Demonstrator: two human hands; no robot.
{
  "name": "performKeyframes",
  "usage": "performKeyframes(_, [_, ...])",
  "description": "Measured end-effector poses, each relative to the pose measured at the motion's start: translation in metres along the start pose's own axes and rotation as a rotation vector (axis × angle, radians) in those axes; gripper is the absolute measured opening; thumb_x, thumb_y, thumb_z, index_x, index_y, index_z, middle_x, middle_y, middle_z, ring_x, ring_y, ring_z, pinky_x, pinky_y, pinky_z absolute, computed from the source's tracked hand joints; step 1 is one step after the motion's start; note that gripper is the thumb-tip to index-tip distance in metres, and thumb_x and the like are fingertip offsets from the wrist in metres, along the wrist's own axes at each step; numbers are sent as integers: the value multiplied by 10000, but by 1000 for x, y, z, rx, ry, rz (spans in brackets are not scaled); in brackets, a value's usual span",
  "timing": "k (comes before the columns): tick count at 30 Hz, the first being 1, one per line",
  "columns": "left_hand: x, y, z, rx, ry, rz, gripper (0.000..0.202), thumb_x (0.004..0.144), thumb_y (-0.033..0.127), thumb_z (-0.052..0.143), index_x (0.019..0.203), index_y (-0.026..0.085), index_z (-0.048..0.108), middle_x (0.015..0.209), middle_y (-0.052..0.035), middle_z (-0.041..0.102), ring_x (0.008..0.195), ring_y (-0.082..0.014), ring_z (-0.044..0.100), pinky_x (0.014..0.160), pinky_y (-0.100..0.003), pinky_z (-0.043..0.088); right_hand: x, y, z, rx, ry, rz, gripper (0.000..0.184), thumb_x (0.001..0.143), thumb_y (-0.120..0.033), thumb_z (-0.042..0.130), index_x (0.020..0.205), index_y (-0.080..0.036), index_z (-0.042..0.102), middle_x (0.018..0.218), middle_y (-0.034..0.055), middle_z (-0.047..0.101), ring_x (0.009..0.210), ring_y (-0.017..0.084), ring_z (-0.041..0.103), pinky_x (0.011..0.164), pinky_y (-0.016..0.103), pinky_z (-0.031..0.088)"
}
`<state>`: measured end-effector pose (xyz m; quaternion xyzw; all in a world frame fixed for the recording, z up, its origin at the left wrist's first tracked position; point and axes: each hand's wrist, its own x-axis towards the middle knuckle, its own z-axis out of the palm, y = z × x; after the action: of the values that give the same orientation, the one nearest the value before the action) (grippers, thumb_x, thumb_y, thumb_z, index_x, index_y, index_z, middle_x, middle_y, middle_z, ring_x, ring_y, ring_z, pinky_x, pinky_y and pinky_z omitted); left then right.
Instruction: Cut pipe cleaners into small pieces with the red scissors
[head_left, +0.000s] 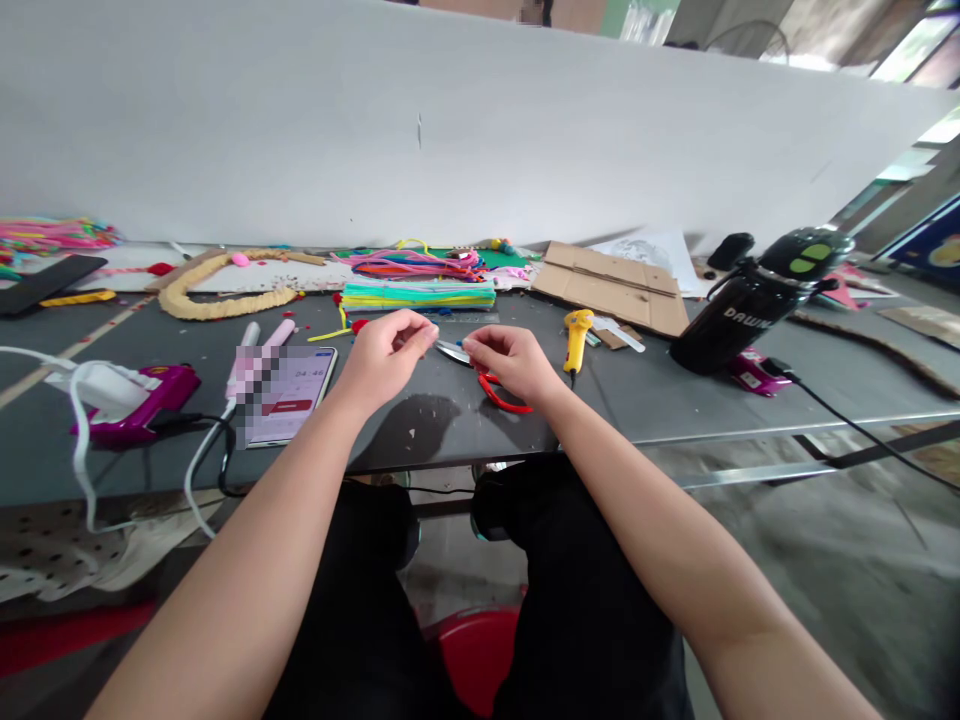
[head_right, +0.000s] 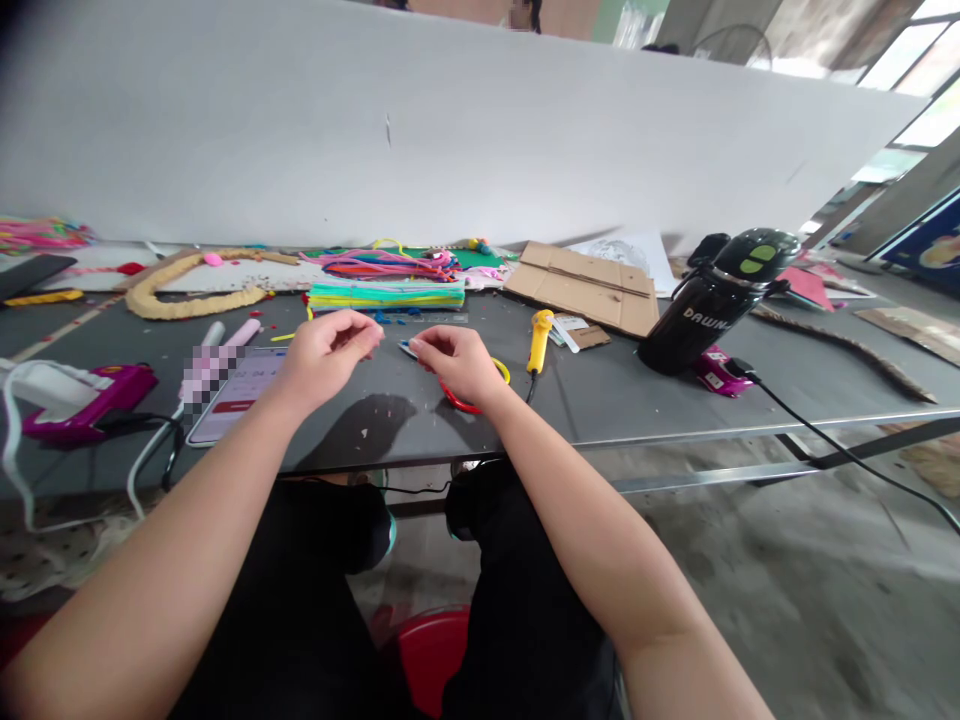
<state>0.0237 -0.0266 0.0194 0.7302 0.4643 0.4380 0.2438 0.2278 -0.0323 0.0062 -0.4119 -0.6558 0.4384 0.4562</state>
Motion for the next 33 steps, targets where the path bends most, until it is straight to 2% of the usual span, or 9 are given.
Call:
performKeyframes(3, [0, -1, 0, -56, -45, -67, 418, 901, 542, 539, 747, 171, 653, 681, -38, 634, 628, -149, 561, 589, -265, 437, 1, 2, 1, -25, 23, -6, 370, 789, -522, 677, 832, -155, 665, 680, 2, 606, 635, 118, 517, 612, 256, 443])
performKeyframes(7, [-1, 0, 3, -51, -147, -74, 375, 843, 555, 624, 862, 187, 691, 713, -36, 658, 632, -158, 581, 564, -262, 429, 5, 6, 5, -75, 19, -73, 384, 799, -534, 668, 852, -154, 686, 759, 27, 667, 687, 134, 557, 650, 264, 458])
performKeyframes(9, [-2, -1, 4, -42, -171, -78, 375, 849, 554, 614, 861, 188, 690, 712, -36, 658, 630, -159, 584, 565, -266, 430, 6, 7, 8, -100, 13, -92, 369, 813, -524, 659, 860, -160, 696, 795, 37, 689, 717, 145, 580, 668, 266, 466])
performKeyframes(19, [-1, -11, -5, -112, -200, -169, 211, 843, 392, 603, 778, 191, 620, 668, -6, 595, 611, -149, 552, 579, -271, 432, 13, 11, 25, -232, -18, -121, 302, 871, -449, 598, 882, -164, 697, 820, 39, 704, 736, 145, 587, 694, 264, 455])
performKeyframes(23, [2, -37, -22, -67, -150, -234, 197, 816, 373, 611, 728, 197, 617, 644, -3, 598, 585, -151, 547, 561, -267, 412, 28, 20, 33, -315, -22, -126, 263, 881, -398, 579, 879, -160, 692, 819, 37, 707, 732, 139, 586, 697, 263, 444])
performKeyframes(27, [7, -78, -36, 157, 8, -358, 226, 791, 385, 614, 652, 206, 615, 630, -30, 647, 585, -181, 576, 553, -274, 387, 50, 33, 28, -438, -62, -58, 193, 847, -327, 609, 865, -160, 705, 853, 46, 726, 776, 147, 610, 738, 273, 446])
performKeyframes(30, [15, -98, -36, 419, -23, -389, 147, 806, 306, 576, 725, 206, 644, 805, -79, 724, 769, -226, 642, 641, -287, 412, 65, 45, 15, -448, -55, 11, 192, 831, -324, 618, 833, -154, 707, 801, 36, 714, 734, 137, 599, 697, 261, 442])
performKeyframes(33, [24, -101, -28, 613, -107, -446, 147, 830, 261, 528, 842, 225, 670, 971, -97, 736, 891, -251, 660, 692, -301, 422, 77, 58, 3, -402, 7, 65, 198, 821, -325, 619, 812, -148, 705, 736, 24, 693, 670, 125, 580, 654, 248, 444])
